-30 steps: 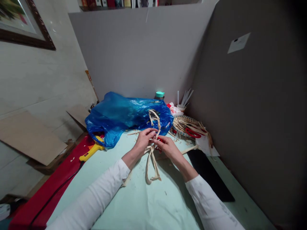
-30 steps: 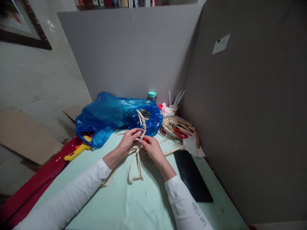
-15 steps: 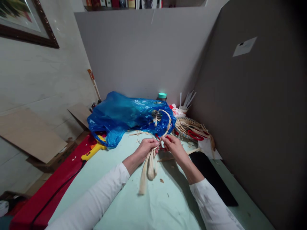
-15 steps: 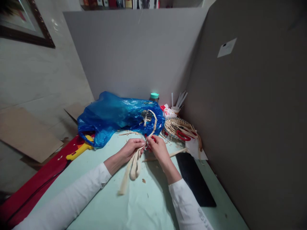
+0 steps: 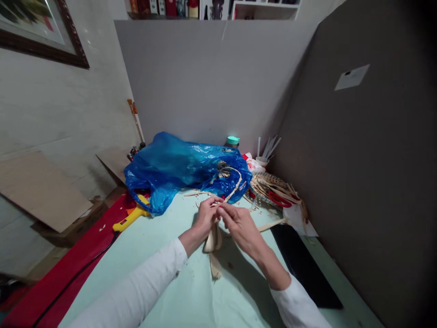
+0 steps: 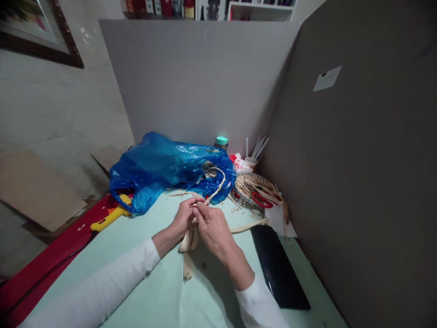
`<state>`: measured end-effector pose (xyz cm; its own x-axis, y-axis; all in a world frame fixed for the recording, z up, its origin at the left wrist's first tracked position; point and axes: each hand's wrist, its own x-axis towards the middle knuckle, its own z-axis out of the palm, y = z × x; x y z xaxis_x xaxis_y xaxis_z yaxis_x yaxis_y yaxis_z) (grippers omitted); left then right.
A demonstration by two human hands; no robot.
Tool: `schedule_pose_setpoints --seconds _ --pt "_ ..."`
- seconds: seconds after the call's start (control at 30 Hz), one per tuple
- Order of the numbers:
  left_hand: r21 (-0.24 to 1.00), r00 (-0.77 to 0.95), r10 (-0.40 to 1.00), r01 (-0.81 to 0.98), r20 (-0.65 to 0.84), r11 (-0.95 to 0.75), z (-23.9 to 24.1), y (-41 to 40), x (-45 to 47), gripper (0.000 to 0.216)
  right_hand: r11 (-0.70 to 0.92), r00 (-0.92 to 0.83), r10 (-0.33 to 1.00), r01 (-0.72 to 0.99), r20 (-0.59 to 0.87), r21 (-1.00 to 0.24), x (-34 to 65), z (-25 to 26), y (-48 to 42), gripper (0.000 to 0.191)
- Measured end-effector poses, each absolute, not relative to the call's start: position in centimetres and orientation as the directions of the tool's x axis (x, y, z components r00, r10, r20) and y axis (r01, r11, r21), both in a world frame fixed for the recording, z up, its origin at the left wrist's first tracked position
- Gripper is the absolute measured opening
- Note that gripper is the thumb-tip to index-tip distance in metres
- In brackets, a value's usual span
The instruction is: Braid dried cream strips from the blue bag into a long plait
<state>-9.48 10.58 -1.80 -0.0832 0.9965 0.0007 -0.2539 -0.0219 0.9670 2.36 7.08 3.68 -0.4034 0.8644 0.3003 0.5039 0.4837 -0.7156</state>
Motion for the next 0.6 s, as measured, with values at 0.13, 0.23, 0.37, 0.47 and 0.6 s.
schedule_pose_setpoints --seconds 0.13,0.23,0.37,0.47,0.6 --pt "0.971 -0.078 0.997 -0.234 0.023 -0.040 -2.3 10.9 -9.7 0.025 0.596 -0.505 0.790 0.499 0.347 -0.630 1.6 3.1 6.5 0.029" --pt "0.975 -0.063 0.997 -0.215 0.038 -0.051 -2.5 10.6 -9.7 0.020 0.587 -0.469 0.797 0.453 0.381 -0.671 1.7 3.2 7.0 0.032" --pt "0.981 -0.091 0.995 -0.183 0.044 -0.060 -2.0 9.5 -9.0 0.021 0.522 -0.407 0.835 0.372 0.370 -0.768 1.7 3.7 8.3 0.035" --pt "0.985 -0.150 0.989 -0.166 0.015 -0.040 -1.6 8.7 -8.3 0.028 0.491 -0.403 0.848 0.352 0.345 -0.797 1.4 4.0 9.1 0.036" --pt "0.983 -0.218 0.976 -0.184 -0.013 -0.028 -1.5 8.2 -8.1 0.030 0.479 -0.424 0.848 0.353 0.319 -0.803 0.3 4.2 9.8 0.034"
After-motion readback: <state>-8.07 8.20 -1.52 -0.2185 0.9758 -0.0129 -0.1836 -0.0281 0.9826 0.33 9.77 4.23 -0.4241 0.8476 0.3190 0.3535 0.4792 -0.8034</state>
